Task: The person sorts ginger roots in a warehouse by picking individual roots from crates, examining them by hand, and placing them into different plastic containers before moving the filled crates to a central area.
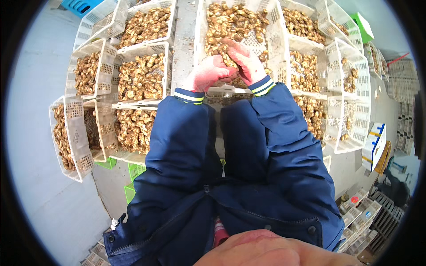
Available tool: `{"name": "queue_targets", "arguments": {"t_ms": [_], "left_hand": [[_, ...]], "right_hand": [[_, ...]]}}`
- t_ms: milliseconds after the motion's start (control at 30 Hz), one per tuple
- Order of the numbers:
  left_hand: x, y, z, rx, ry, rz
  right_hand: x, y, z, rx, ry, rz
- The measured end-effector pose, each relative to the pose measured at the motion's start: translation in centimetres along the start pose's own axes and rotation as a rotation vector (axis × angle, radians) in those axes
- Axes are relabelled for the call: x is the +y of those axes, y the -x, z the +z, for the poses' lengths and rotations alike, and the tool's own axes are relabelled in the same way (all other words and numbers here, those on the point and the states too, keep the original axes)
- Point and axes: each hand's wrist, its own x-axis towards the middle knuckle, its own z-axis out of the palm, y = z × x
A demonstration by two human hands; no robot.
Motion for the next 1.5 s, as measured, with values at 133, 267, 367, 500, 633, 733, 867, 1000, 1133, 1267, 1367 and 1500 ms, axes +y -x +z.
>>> {"name": "queue_targets", "arguments": {"t_ms": [133, 267, 367, 500, 633, 733, 867, 1000, 1133, 1267, 1367, 1500], "left_hand": [[0.4, -1.0, 2.2, 0.072, -0.062, -0.044], [1.3, 0.2, -0.5, 0.561, 0.129, 0.351], [2.9, 0.8, -0.7, 0.722, 0.351, 0.608], [2.9, 1.9, -0.8, 0.805, 0.397, 0.637], [2.6, 1.7, -1.1, 0.807, 0.415, 0.607], [2.3, -0.1, 0.1, 0.745, 0.405, 0.557], [2.6, 0.6, -0.7, 0.696, 0.43, 0.563], [2.6, 1.1, -1.0, 0.671, 0.457, 0.537], [3.2, 0.6, -0.2, 0.638, 0.475, 0.51], [2.4, 1.1, -1.2, 0.574, 0.469, 0.466], [1.6, 0.6, -2.0, 0.519, 0.419, 0.407], [2.2, -0.1, -1.3, 0.556, 0.367, 0.37]], "right_hand": [[-3.1, 4.0, -5.9, 0.172, -0.09, -0.152], [-5.3, 14.1, -13.4, 0.5, 0.62, -0.272], [-4.1, 21.7, -23.8, 0.833, 0.665, 0.034], [-3.1, 13.7, -18.6, 0.727, 0.632, -0.136], [1.7, -0.6, -11.3, 0.183, 0.709, 0.173], [7.8, -8.5, -11.5, 0.146, 1.13, 0.281], [12.6, -11.2, -7.0, 0.148, 1.801, 0.205], [12.1, -11.6, -9.2, 0.253, 1.187, 0.148], [7.8, -9.9, -11.3, 0.306, 0.094, -0.012], [2.1, -6.0, -7.6, 0.286, 0.001, 0.003], [-0.4, -4.3, -5.6, 0.243, 0.052, -0.087], [-3.8, -1.3, -3.8, 0.194, 0.062, -0.184]]}}
